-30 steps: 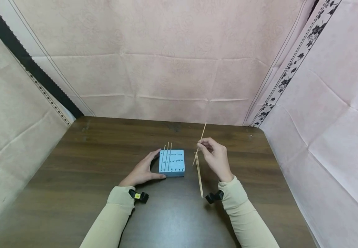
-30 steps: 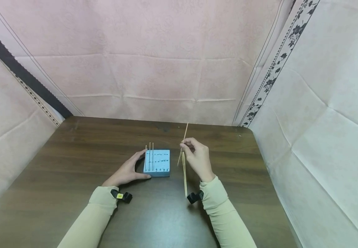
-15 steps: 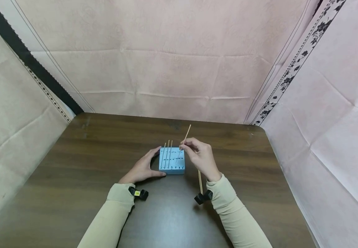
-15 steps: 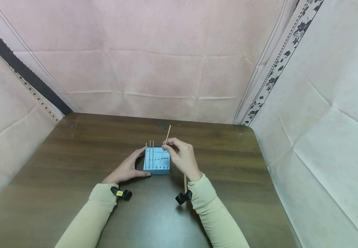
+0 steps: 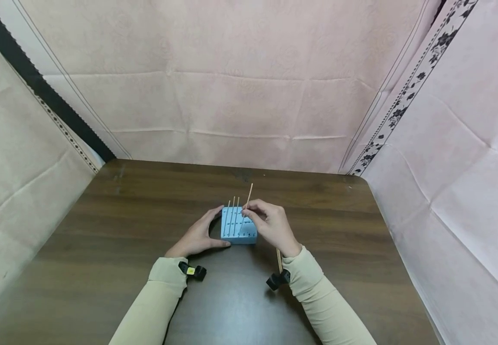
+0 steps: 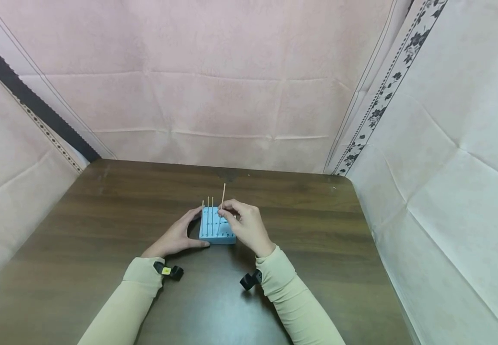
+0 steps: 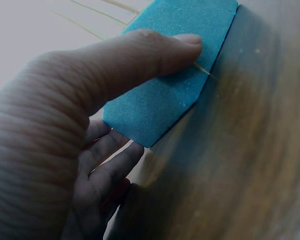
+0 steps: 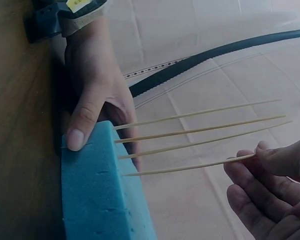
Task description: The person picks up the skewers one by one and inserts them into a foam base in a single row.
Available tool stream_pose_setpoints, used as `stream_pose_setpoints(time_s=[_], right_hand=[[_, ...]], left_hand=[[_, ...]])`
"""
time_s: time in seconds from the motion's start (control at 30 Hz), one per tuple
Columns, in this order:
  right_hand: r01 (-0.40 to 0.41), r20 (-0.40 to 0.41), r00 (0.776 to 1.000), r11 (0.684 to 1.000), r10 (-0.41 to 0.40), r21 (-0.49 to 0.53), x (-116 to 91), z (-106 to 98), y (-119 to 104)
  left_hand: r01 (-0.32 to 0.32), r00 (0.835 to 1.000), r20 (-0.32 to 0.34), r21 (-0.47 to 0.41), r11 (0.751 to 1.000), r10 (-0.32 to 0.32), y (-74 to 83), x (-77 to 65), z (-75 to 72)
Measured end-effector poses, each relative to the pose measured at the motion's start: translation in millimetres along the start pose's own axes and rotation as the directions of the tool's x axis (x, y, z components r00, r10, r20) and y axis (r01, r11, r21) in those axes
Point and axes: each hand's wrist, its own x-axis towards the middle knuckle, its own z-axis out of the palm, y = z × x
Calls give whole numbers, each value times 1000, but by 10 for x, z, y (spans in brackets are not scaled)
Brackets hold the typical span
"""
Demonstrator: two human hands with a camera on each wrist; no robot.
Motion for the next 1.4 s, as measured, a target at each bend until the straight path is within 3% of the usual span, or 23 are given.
stream_pose_setpoints(time_s=[0.4,0.73,1.4], right_hand=[[17,44,999,999,-15,-36,-35,39,33],[9,128,992,996,2,-88,-84,113,174],[1,150,989,995,14,-97,-77,115,209]], left_hand=[[-11,1000,3,-3,1000,11,4,-11,9],[-18,1000,-3,-5,1000,18,1,-16,13],[-12,1000,-4,-3,1000,12,-24,-2,23]])
